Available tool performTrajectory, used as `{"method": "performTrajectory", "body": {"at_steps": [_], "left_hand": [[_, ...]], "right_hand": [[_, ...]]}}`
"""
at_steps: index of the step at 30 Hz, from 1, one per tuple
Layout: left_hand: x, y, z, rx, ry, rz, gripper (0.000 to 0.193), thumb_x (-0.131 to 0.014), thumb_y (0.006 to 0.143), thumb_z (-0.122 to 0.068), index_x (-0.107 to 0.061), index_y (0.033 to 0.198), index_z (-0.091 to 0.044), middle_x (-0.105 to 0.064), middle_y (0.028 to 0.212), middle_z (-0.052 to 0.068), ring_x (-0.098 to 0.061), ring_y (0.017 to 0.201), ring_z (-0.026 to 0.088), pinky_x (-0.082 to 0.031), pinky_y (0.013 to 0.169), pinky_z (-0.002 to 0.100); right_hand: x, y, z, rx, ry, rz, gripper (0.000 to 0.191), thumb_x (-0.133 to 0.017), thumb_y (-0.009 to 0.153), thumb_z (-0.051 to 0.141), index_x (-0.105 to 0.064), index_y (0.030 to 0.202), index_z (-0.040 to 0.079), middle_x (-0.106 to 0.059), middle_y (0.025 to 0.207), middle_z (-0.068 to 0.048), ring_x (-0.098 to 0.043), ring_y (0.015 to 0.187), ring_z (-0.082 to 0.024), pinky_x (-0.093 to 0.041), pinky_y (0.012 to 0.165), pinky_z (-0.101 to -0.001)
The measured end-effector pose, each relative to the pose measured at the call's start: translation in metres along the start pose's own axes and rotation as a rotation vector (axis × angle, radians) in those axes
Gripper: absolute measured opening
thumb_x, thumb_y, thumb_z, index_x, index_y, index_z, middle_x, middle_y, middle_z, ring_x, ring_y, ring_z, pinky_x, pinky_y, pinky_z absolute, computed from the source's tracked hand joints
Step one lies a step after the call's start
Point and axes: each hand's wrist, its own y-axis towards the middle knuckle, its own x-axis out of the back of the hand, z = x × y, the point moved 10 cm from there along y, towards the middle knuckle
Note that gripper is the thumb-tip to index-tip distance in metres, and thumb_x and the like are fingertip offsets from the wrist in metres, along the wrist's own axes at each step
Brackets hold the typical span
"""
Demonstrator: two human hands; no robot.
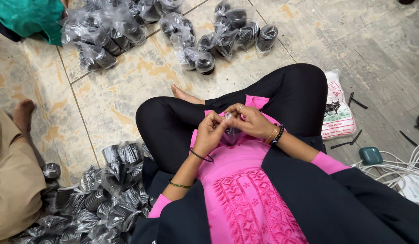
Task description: The person sits on the floor and packs small dark containers into clear plastic bags one at a time, twisting the bags closed and placing the wrapped items into piles on the floor. Other people nearby handle and pass the wrapped items.
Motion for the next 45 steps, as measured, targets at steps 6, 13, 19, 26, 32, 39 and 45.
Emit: {"method": "performTrajectory", "body": {"at_steps": [6,13,19,26,32,39,45], "left_hand": [[0.005,0.002,0.008,0.057,-0.157,-0.037,0.017,-0.072,0.098,-0.010,-0.059,0.087,-0.007,-0.071,0.086,0.000,-0.060,0.075,0.002,-0.050,0.068,0.020],[0.000,-0.021,-0.075,-0.375,0.540,-0.201,0.011,-0.078,0.090,-0.006,-0.069,0.086,-0.004,-0.075,0.088,0.005,-0.060,0.072,0.012,-0.050,0.066,0.027],[0.005,-0.025,-0.071,-0.379,0.485,-0.234,0.012,-0.080,0.088,-0.006,-0.069,0.084,-0.005,-0.075,0.089,0.003,-0.056,0.072,0.010,-0.046,0.062,0.027],[0.019,-0.003,0.034,0.081,-0.215,-0.196,0.015,-0.075,0.095,-0.012,-0.061,0.088,-0.007,-0.069,0.084,-0.001,-0.056,0.071,0.001,-0.047,0.063,0.018],[0.014,0.009,0.041,0.247,-0.167,0.213,0.014,-0.076,0.093,-0.010,-0.065,0.085,-0.005,-0.069,0.082,-0.002,-0.060,0.071,0.002,-0.050,0.064,0.019],[-0.012,-0.012,-0.091,-0.566,0.756,-0.047,0.014,-0.078,0.087,-0.003,-0.064,0.088,-0.004,-0.069,0.086,0.009,-0.066,0.080,0.027,-0.052,0.073,0.038],[-0.029,-0.026,-0.107,-0.712,0.879,-0.057,0.014,-0.073,0.089,0.000,-0.060,0.090,-0.005,-0.070,0.097,0.008,-0.066,0.081,0.029,-0.051,0.076,0.041]], "right_hand": [[-0.001,0.005,0.012,0.146,-0.265,0.063,0.021,-0.076,0.090,0.019,-0.070,0.100,0.001,-0.060,0.085,-0.005,-0.059,0.075,-0.017,-0.047,0.067,-0.0299],[-0.001,0.008,0.018,0.211,-0.362,0.027,0.015,-0.076,0.087,0.011,-0.067,0.088,0.000,-0.063,0.084,-0.009,-0.064,0.076,-0.021,-0.051,0.068,-0.0326],[0.000,0.007,0.028,0.215,-0.388,-0.011,0.010,-0.074,0.085,0.010,-0.068,0.086,0.001,-0.064,0.085,-0.009,-0.064,0.078,-0.023,-0.050,0.069,-0.0344],[-0.012,-0.006,0.070,0.452,-0.712,-0.194,0.013,-0.074,0.081,0.009,-0.064,0.088,0.006,-0.062,0.114,-0.008,-0.057,0.103,-0.026,-0.038,0.091,-0.0425],[-0.021,-0.008,0.066,0.461,-0.650,-0.040,0.008,-0.070,0.080,0.007,-0.066,0.087,0.008,-0.068,0.105,-0.004,-0.060,0.098,-0.023,-0.036,0.088,-0.0392],[-0.001,0.002,0.011,0.124,-0.143,-0.108,0.008,-0.063,0.089,0.009,-0.057,0.085,0.008,-0.066,0.090,-0.001,-0.065,0.087,-0.016,-0.049,0.080,-0.0314],[0.002,0.002,0.023,0.142,-0.496,-0.055,0.009,-0.068,0.086,0.004,-0.060,0.083,0.003,-0.068,0.092,-0.007,-0.062,0.091,-0.023,-0.040,0.091,-0.0429]]}}
